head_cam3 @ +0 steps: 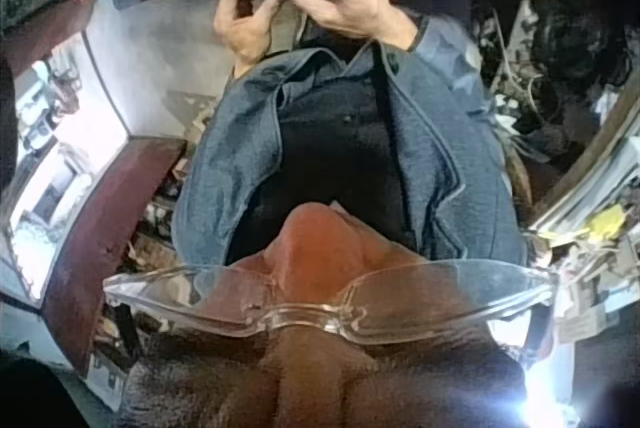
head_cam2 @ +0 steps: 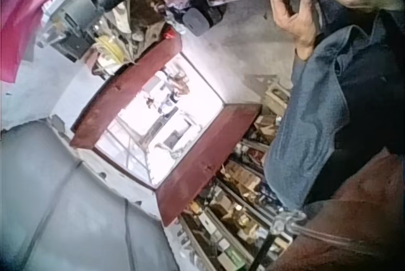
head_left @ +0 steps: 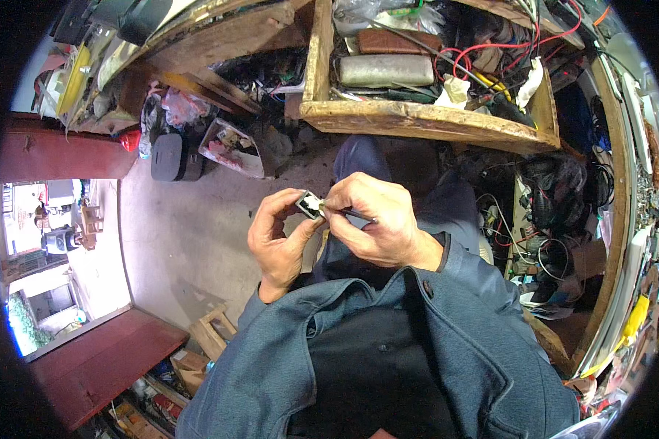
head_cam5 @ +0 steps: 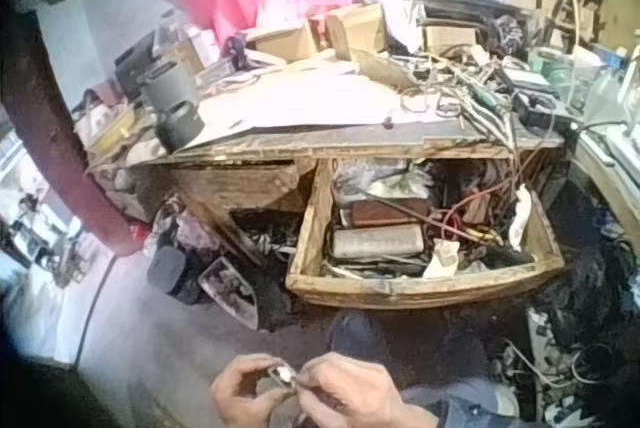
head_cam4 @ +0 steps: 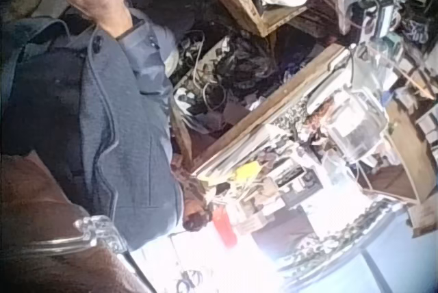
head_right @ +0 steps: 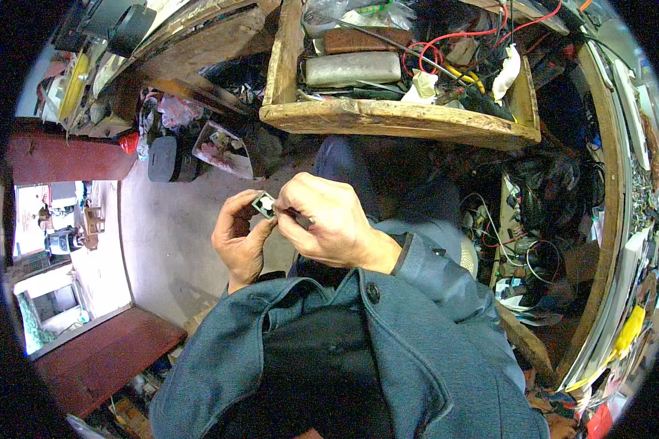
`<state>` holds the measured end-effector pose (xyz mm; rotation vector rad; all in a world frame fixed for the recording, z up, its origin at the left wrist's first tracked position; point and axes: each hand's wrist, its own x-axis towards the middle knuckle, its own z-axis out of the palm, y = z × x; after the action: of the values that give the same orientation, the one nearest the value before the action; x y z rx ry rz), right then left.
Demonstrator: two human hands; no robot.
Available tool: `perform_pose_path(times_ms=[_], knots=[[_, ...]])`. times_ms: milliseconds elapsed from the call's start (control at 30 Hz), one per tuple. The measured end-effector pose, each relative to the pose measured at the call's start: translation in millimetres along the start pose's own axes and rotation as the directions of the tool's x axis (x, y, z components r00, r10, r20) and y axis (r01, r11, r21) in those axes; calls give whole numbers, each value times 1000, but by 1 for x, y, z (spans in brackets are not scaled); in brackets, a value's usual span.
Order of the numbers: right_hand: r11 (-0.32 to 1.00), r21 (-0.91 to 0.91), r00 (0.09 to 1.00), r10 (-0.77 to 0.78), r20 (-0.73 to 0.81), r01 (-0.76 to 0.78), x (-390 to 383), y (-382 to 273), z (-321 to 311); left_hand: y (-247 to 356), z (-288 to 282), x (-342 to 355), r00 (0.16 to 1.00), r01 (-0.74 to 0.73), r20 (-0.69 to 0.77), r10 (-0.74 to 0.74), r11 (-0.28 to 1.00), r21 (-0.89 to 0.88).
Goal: The person works at a cluttered workbench, handling small electronic components and wires. They use a screwdriver to adjust a small black box, then wipe it with a cloth. The person continues to manipulate the component and wires throughout the clip.
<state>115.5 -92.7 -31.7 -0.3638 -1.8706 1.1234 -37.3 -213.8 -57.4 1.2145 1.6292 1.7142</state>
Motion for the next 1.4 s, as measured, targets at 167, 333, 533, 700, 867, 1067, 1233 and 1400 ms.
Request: perform_pose_path(times_ms=[167, 333, 533, 700, 867, 1067, 1233, 1400], knots=[[989, -90, 991, -115, 66, 120, 5, -6, -1, 7, 2, -1, 996, -89, -11, 91, 989, 120], [960, -137, 963, -221, 154, 242, 7, -3, -3, 11, 1, -1, 984, -168, -4, 176, 943, 287], [933, -214, 924, -214, 317, 289, 6, -9, -12, 12, 3, -5, 976, -211, 37, 214, 894, 395], [966, -168, 940, -138, 312, 197, 4, -7, -18, 16, 5, -3, 950, -308, 100, 295, 840, 448], [930, -194, 931, -257, 261, 311, -1, -1, -11, 14, 5, -8, 992, -118, -6, 125, 948, 296], [925, -204, 932, -270, 241, 321, 0, -2, -8, 13, 0, -5, 998, -69, 12, 68, 964, 256], [959, -169, 948, -180, 263, 229, 0, -1, -11, 13, 2, -1, 979, -206, 70, 194, 908, 364], [937, -232, 951, -208, 230, 261, -2, -2, -4, 4, 3, -7, 997, -77, -14, 82, 973, 219]])
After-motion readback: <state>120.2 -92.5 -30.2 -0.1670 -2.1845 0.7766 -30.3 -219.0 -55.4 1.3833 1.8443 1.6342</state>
